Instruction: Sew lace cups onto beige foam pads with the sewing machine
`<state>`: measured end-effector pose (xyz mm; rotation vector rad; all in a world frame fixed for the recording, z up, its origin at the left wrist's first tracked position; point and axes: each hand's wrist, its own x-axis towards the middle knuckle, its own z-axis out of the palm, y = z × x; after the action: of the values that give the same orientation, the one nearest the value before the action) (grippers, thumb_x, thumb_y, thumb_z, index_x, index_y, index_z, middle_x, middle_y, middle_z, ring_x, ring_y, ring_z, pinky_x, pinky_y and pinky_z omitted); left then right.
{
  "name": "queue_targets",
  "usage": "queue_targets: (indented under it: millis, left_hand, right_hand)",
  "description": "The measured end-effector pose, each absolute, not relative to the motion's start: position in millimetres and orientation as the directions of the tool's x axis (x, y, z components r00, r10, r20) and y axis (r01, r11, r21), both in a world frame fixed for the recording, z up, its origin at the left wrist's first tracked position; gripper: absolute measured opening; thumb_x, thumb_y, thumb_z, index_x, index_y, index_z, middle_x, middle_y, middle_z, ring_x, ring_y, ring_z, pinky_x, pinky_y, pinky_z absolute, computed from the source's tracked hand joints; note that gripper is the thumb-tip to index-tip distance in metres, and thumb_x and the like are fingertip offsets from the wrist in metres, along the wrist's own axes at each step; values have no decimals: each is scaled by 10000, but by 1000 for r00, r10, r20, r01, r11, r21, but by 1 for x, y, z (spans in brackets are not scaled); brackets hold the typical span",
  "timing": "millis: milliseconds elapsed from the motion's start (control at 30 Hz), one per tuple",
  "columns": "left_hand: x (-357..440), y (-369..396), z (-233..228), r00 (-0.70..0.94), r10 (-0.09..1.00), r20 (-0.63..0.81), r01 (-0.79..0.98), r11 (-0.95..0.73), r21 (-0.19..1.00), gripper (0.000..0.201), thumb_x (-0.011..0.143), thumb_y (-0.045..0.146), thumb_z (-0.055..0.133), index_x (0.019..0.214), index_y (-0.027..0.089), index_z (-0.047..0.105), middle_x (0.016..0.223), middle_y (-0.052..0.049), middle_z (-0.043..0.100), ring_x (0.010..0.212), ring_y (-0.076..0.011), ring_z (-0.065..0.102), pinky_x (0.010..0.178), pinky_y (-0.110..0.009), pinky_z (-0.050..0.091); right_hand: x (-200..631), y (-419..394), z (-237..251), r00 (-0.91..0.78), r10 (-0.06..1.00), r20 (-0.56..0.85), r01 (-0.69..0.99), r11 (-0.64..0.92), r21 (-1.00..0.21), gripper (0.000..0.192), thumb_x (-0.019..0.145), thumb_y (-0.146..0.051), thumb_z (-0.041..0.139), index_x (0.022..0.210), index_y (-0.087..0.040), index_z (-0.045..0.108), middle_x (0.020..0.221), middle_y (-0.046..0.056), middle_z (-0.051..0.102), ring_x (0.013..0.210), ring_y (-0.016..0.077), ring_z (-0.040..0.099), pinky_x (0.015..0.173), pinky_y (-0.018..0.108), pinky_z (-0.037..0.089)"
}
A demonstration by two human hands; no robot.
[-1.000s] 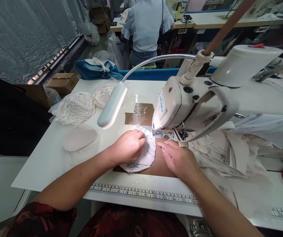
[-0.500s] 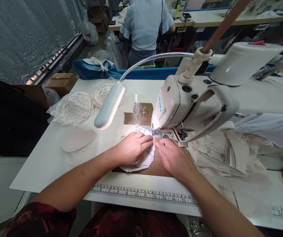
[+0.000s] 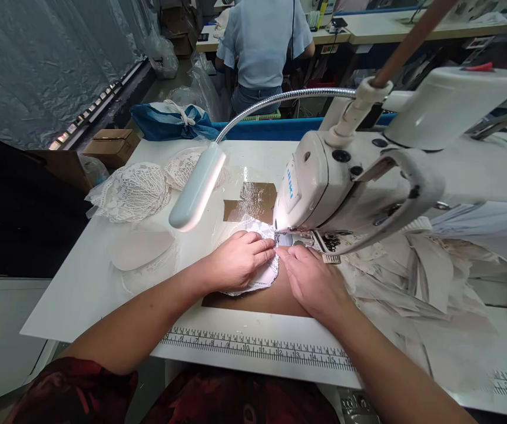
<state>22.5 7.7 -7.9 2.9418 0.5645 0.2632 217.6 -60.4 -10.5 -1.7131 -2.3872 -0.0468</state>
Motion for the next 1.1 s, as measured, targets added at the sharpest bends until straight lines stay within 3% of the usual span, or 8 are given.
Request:
queue_targets:
  millis: [533, 700, 933, 1100]
  left_hand:
    - [24, 15, -13, 900, 355, 254, 304, -927, 218, 343, 928, 186, 439, 1215, 65, 584, 1245, -136, 619, 1081, -259, 543, 900, -406, 498]
    - [24, 20, -13, 881, 388, 270, 335, -915, 224, 344, 920, 206, 454, 1204, 79, 600, 1250, -133, 618, 1078, -260, 548, 898, -404, 494]
    - [23, 19, -10, 844, 474, 250, 438, -879, 188, 327, 954, 244, 418, 1192, 119, 604, 1245, -140, 612, 1092, -265, 530, 897, -427, 465]
    - [17, 15, -7, 888, 402, 223, 375, -914, 154, 335, 945, 314, 451, 1203, 156, 595, 1306, -155, 541, 1145, -284, 486, 937, -437, 416]
  right_hand:
    - [223, -63, -17, -314, 939, 142, 936, 331, -118, 409, 879, -115, 423, 1213, -206, 640, 1060, 49, 704, 867, 194, 627, 658, 284, 440]
    - [223, -61, -16, -310, 943, 122, 931, 326, -161, 400, 893, -142, 419, 1221, -209, 637, 1129, 49, 689, 938, 197, 626, 723, 279, 459]
    - [222, -59, -11, -304, 949, 86, 929, 315, -195, 414, 885, -123, 405, 1227, -205, 624, 1089, 48, 698, 923, 190, 632, 693, 272, 472]
    - [224, -59, -13, -233, 966, 116, 925, 256, -279, 392, 898, -159, 414, 1221, -232, 624, 1050, 51, 710, 963, 194, 633, 772, 275, 481]
